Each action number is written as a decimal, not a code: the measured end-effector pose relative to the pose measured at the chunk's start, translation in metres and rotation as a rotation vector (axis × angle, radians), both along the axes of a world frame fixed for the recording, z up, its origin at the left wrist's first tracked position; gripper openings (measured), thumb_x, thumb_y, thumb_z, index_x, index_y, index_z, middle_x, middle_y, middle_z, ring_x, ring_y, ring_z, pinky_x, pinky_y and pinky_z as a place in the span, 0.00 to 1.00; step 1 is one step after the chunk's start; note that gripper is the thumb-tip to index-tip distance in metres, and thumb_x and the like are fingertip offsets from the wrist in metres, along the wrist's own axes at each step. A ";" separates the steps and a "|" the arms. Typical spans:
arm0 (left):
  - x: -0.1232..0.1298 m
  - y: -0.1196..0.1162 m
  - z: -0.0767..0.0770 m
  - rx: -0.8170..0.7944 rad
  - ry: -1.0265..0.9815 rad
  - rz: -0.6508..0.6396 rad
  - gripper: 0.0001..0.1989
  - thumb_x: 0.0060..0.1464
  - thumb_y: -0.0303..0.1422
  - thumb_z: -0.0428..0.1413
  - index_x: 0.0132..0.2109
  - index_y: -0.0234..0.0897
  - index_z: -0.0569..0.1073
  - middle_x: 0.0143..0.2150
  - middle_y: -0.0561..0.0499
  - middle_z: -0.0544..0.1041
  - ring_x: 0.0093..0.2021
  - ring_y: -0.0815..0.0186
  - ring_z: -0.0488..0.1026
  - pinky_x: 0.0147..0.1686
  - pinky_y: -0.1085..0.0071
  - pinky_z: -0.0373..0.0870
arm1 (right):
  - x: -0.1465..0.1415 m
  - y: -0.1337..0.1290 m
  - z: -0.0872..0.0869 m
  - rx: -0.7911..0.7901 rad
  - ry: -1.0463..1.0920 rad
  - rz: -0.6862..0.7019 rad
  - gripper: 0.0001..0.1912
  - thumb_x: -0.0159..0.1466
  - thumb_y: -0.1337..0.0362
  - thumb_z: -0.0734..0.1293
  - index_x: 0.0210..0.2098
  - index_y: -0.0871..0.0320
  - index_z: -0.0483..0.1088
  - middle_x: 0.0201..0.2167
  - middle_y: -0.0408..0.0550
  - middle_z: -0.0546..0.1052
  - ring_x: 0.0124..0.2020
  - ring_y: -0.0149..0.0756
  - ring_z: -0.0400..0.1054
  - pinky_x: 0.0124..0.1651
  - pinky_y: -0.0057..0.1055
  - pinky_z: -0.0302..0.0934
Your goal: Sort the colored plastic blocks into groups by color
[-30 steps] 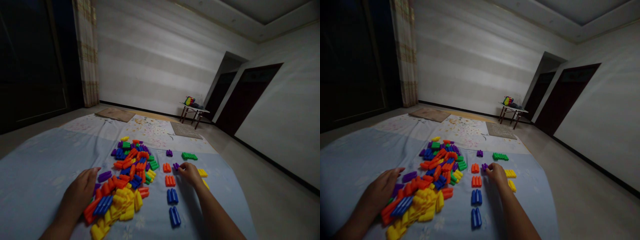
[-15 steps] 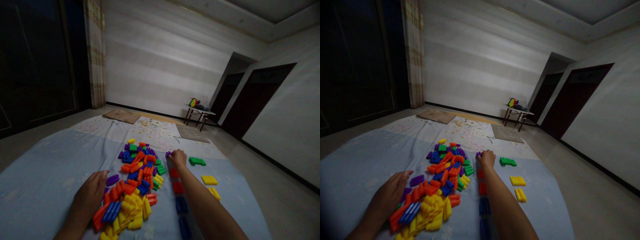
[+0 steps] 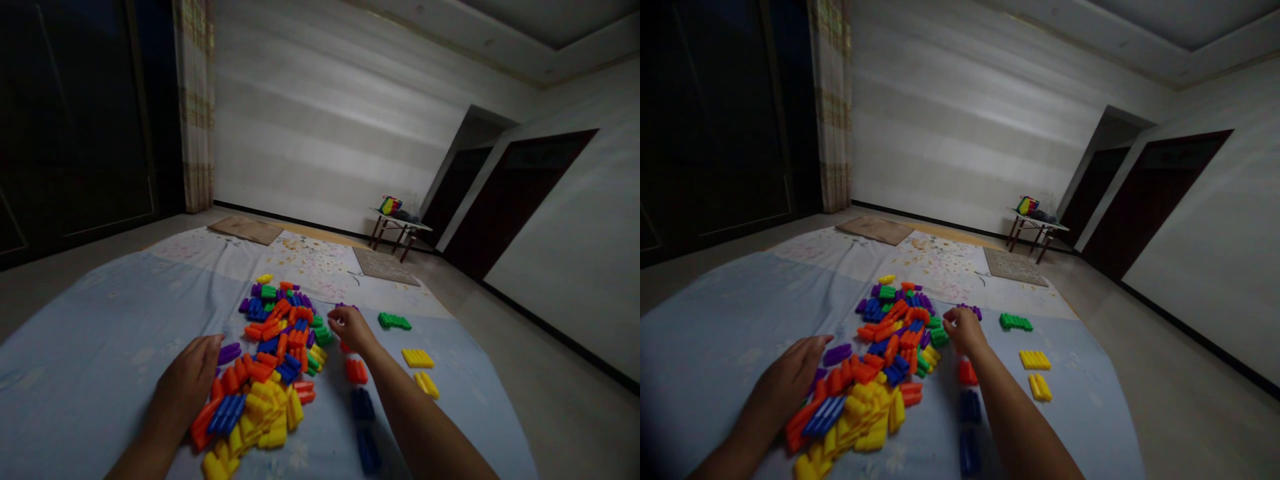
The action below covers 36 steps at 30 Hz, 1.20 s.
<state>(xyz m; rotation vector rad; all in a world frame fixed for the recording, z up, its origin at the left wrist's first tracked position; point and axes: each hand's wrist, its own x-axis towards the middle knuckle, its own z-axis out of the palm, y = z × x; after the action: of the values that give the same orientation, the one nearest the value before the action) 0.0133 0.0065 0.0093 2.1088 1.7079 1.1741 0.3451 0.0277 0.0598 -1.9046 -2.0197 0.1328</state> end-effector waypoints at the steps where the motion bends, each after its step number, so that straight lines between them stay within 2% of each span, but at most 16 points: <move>1: 0.000 0.000 -0.001 0.000 0.000 0.004 0.23 0.59 0.43 0.38 0.42 0.37 0.73 0.42 0.46 0.77 0.45 0.63 0.73 0.46 0.69 0.68 | -0.006 -0.005 0.000 -0.008 0.009 0.047 0.11 0.60 0.65 0.63 0.40 0.55 0.75 0.37 0.45 0.78 0.40 0.35 0.68 0.43 0.27 0.56; 6: 0.000 0.001 -0.003 -0.024 -0.008 0.007 0.23 0.59 0.43 0.38 0.43 0.36 0.72 0.43 0.45 0.76 0.45 0.63 0.73 0.47 0.68 0.68 | -0.035 -0.022 0.002 -0.017 0.043 0.165 0.09 0.58 0.67 0.65 0.36 0.56 0.76 0.36 0.47 0.77 0.41 0.37 0.68 0.46 0.28 0.55; 11: 0.002 -0.002 0.004 -0.038 -0.006 -0.008 0.23 0.59 0.44 0.38 0.42 0.36 0.73 0.43 0.45 0.77 0.45 0.62 0.73 0.47 0.68 0.68 | -0.059 -0.023 0.001 -0.007 0.105 0.102 0.12 0.62 0.58 0.61 0.34 0.58 0.74 0.32 0.49 0.77 0.35 0.38 0.69 0.38 0.29 0.58; 14: 0.003 -0.003 0.008 -0.019 -0.003 -0.008 0.22 0.58 0.43 0.38 0.41 0.37 0.73 0.42 0.45 0.77 0.44 0.63 0.73 0.46 0.69 0.68 | -0.069 -0.021 -0.002 -0.018 0.172 0.064 0.11 0.59 0.60 0.64 0.38 0.58 0.72 0.31 0.50 0.76 0.33 0.40 0.69 0.34 0.31 0.59; 21: 0.004 -0.004 0.012 0.007 -0.002 0.006 0.21 0.58 0.42 0.38 0.41 0.37 0.73 0.42 0.47 0.77 0.44 0.64 0.74 0.45 0.69 0.68 | -0.074 -0.028 -0.003 -0.017 0.367 0.099 0.21 0.54 0.70 0.66 0.48 0.57 0.66 0.34 0.44 0.75 0.34 0.32 0.69 0.35 0.26 0.62; 26: 0.012 -0.009 0.017 0.046 -0.031 -0.031 0.21 0.59 0.42 0.39 0.43 0.37 0.72 0.42 0.47 0.77 0.45 0.64 0.73 0.47 0.68 0.67 | -0.073 -0.045 0.004 0.022 0.549 0.144 0.14 0.53 0.70 0.66 0.40 0.60 0.70 0.30 0.42 0.71 0.31 0.31 0.65 0.35 0.27 0.61; 31: 0.034 -0.022 0.026 0.067 -0.042 -0.162 0.21 0.56 0.46 0.45 0.48 0.39 0.71 0.48 0.46 0.75 0.49 0.61 0.70 0.52 0.62 0.64 | -0.083 -0.066 0.018 0.099 0.476 0.288 0.13 0.53 0.73 0.66 0.38 0.57 0.72 0.31 0.43 0.70 0.35 0.32 0.65 0.39 0.29 0.60; 36: 0.049 -0.033 0.036 -0.036 -0.082 -0.238 0.23 0.49 0.50 0.52 0.45 0.41 0.74 0.47 0.47 0.77 0.49 0.58 0.71 0.52 0.61 0.65 | -0.094 -0.081 0.024 0.103 0.402 0.395 0.17 0.54 0.75 0.66 0.41 0.54 0.71 0.37 0.46 0.70 0.39 0.34 0.66 0.44 0.31 0.61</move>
<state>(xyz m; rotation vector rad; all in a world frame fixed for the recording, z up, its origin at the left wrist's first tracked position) 0.0622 -0.0264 0.0455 2.1394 1.3874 1.1338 0.2516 -0.0530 0.0837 -1.2731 -2.0397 0.4628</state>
